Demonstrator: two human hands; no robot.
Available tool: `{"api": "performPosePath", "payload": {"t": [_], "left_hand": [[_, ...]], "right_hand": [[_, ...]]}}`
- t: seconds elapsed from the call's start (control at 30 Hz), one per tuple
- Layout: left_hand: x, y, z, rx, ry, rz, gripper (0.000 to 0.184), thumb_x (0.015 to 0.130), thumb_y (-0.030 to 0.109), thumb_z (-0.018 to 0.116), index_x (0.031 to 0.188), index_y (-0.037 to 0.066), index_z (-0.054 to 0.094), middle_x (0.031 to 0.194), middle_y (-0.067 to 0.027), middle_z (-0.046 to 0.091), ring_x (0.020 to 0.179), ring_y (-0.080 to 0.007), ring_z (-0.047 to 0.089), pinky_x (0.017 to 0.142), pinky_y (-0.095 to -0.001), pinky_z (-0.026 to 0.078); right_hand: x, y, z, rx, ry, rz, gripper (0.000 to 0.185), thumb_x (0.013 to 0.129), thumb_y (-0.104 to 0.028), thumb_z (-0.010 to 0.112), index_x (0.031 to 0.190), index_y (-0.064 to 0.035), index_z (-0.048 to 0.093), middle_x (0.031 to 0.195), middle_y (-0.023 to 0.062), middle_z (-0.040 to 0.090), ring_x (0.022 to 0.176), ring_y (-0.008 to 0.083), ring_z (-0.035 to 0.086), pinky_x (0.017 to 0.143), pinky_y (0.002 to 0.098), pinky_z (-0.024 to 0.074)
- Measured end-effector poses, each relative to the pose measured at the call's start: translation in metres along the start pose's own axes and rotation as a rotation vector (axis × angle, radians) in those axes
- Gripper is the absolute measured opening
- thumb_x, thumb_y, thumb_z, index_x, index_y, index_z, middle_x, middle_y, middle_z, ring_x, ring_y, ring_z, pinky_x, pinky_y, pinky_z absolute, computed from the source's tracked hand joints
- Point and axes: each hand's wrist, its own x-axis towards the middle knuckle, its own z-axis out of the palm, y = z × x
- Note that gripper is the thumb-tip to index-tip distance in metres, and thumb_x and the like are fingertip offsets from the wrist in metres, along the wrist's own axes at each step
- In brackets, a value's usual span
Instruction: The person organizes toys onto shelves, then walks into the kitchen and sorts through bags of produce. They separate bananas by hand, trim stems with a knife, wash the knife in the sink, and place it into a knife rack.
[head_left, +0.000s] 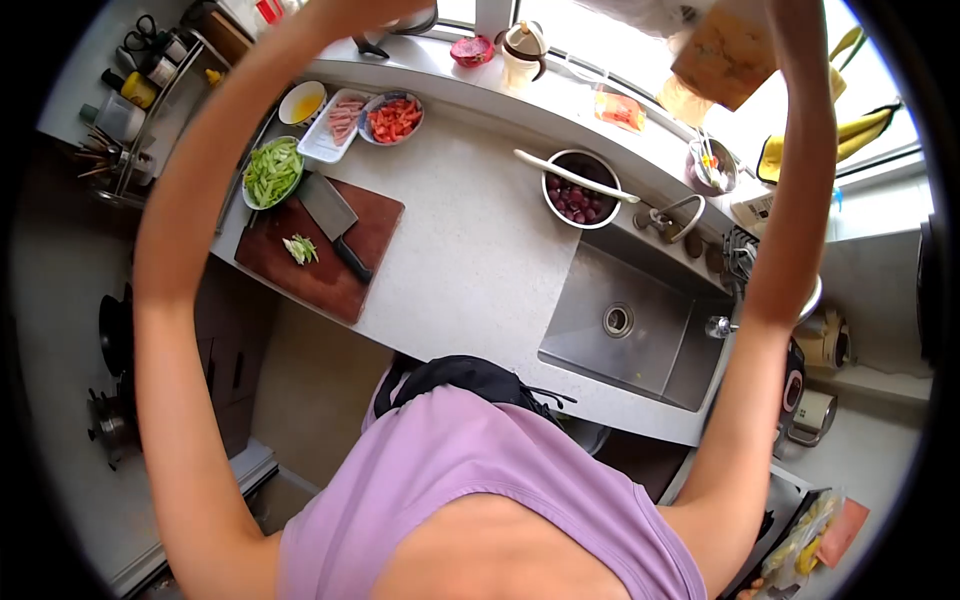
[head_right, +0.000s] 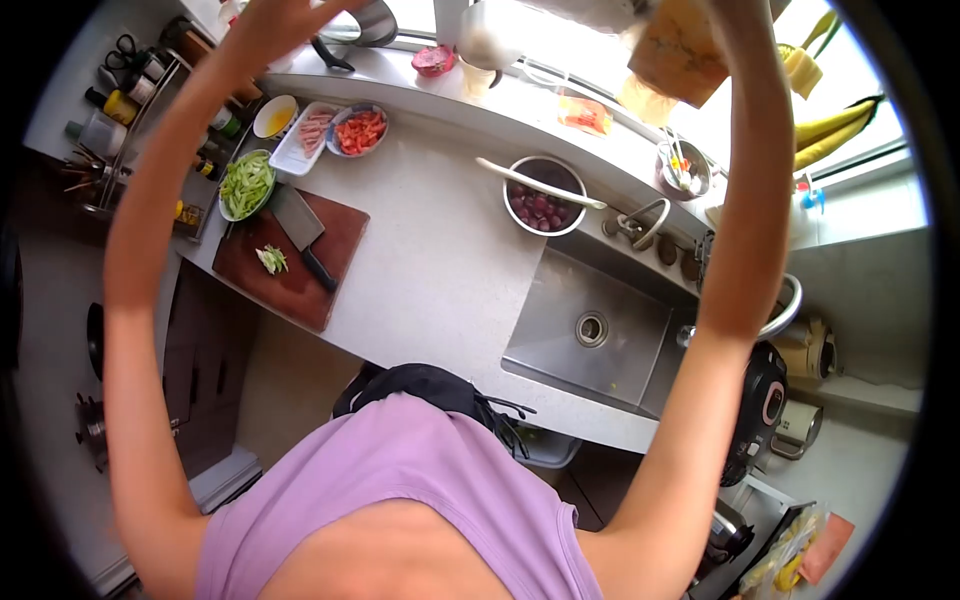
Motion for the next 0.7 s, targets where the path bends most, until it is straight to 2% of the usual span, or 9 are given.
{"api": "performPosePath", "payload": {"t": [0.03, 0.07, 0.17, 0.2, 0.23, 0.27, 0.33, 0.47, 0.7], "left_hand": [[-0.047, 0.018, -0.001, -0.002, -0.082, -0.146, 0.02, 0.094, 0.017, 0.058, 0.107, 0.003, 0.063, 0.096, -0.0095, 0.068, 0.084, -0.0188, 0.064, 0.078, -0.0322, 0.05], [-0.094, 0.04, 0.007, -0.304, -0.098, -0.189, 0.015, 0.094, 0.015, 0.057, 0.102, 0.003, 0.063, 0.094, -0.0094, 0.067, 0.084, -0.016, 0.063, 0.078, -0.0309, 0.049], [-0.286, 0.092, 0.05, -0.538, -0.139, -1.077, 0.017, 0.097, 0.015, 0.052, 0.104, 0.001, 0.059, 0.083, -0.0056, 0.061, 0.078, -0.013, 0.058, 0.072, -0.0276, 0.047], [-0.377, 0.112, 0.08, -0.377, -0.056, -1.224, 0.018, 0.098, 0.016, 0.05, 0.106, 0.001, 0.057, 0.082, -0.0067, 0.06, 0.076, -0.0134, 0.058, 0.069, -0.028, 0.047], [-0.489, 0.149, 0.113, -0.077, -0.14, -1.377, 0.017, 0.097, 0.014, 0.049, 0.105, 0.001, 0.055, 0.08, -0.0085, 0.061, 0.074, -0.0148, 0.058, 0.066, -0.0295, 0.048], [-0.587, 0.196, 0.134, -0.091, -0.349, -1.537, 0.013, 0.093, 0.009, 0.05, 0.102, 0.001, 0.057, 0.085, -0.0093, 0.065, 0.076, -0.0206, 0.062, 0.066, -0.0355, 0.049], [-0.637, 0.282, 0.157, -0.725, -0.652, -2.238, 0.013, 0.091, 0.012, 0.049, 0.096, 0.004, 0.058, 0.086, -0.0076, 0.067, 0.078, -0.0246, 0.063, 0.066, -0.0384, 0.05], [-0.671, 0.359, 0.173, -0.876, -0.482, -2.487, 0.014, 0.093, 0.014, 0.047, 0.095, 0.005, 0.058, 0.084, -0.0068, 0.066, 0.075, -0.0234, 0.062, 0.064, -0.0371, 0.049], [-0.659, 0.333, 0.183, -0.848, -0.154, -2.388, 0.018, 0.095, 0.019, 0.044, 0.093, 0.007, 0.058, 0.079, -0.0053, 0.063, 0.07, -0.0212, 0.06, 0.059, -0.0349, 0.048]], "right_hand": [[-0.032, -0.012, -0.011, 0.086, -0.085, 0.079, 0.036, 0.1, -0.028, 0.042, 0.102, 0.0029, 0.06, 0.075, 0.0088, 0.063, 0.053, 0.0116, 0.055, 0.046, 0.0259, 0.0435], [-0.07, -0.024, -0.023, 0.183, -0.214, 0.198, 0.037, 0.1, -0.028, 0.042, 0.101, 0.0037, 0.06, 0.074, 0.0086, 0.063, 0.052, 0.011, 0.055, 0.044, 0.0255, 0.043], [-0.19, -0.043, -0.041, 0.361, -0.844, 0.721, 0.021, 0.097, -0.016, 0.051, 0.106, -0.0042, 0.066, 0.076, 0.0025, 0.065, 0.061, 0.0077, 0.06, 0.051, 0.019, 0.0444], [-0.238, -0.036, -0.039, 0.384, -0.881, 0.995, 0.02, 0.096, -0.014, 0.052, 0.107, -0.0046, 0.066, 0.076, 0.0017, 0.064, 0.063, 0.0069, 0.059, 0.052, 0.0209, 0.0456], [-0.29, -0.033, -0.035, 0.362, -0.814, 1.133, 0.02, 0.096, -0.013, 0.053, 0.109, -0.0036, 0.065, 0.077, 0.0019, 0.065, 0.063, 0.0071, 0.059, 0.055, 0.0221, 0.0469], [-0.34, -0.03, -0.027, 0.374, -0.733, 1.174, 0.021, 0.097, -0.014, 0.051, 0.109, -0.0039, 0.065, 0.077, 0.0016, 0.064, 0.063, 0.0066, 0.058, 0.056, 0.0213, 0.0461], [-0.411, -0.04, -0.021, 0.402, -0.689, 1.391, 0.024, 0.098, -0.02, 0.051, 0.11, -0.0057, 0.065, 0.077, 0.0008, 0.064, 0.063, 0.0055, 0.056, 0.054, 0.0187, 0.0405], [-0.483, -0.06, 0.009, 0.496, -0.495, 1.741, 0.026, 0.099, -0.027, 0.051, 0.115, -0.0093, 0.063, 0.082, -0.0012, 0.064, 0.069, 0.0033, 0.055, 0.06, 0.0176, 0.0401], [-0.496, -0.067, 0.03, 0.46, -0.428, 1.79, 0.027, 0.099, -0.029, 0.049, 0.116, -0.0118, 0.062, 0.086, -0.0022, 0.065, 0.076, 0.004, 0.056, 0.066, 0.0198, 0.0425]]}}
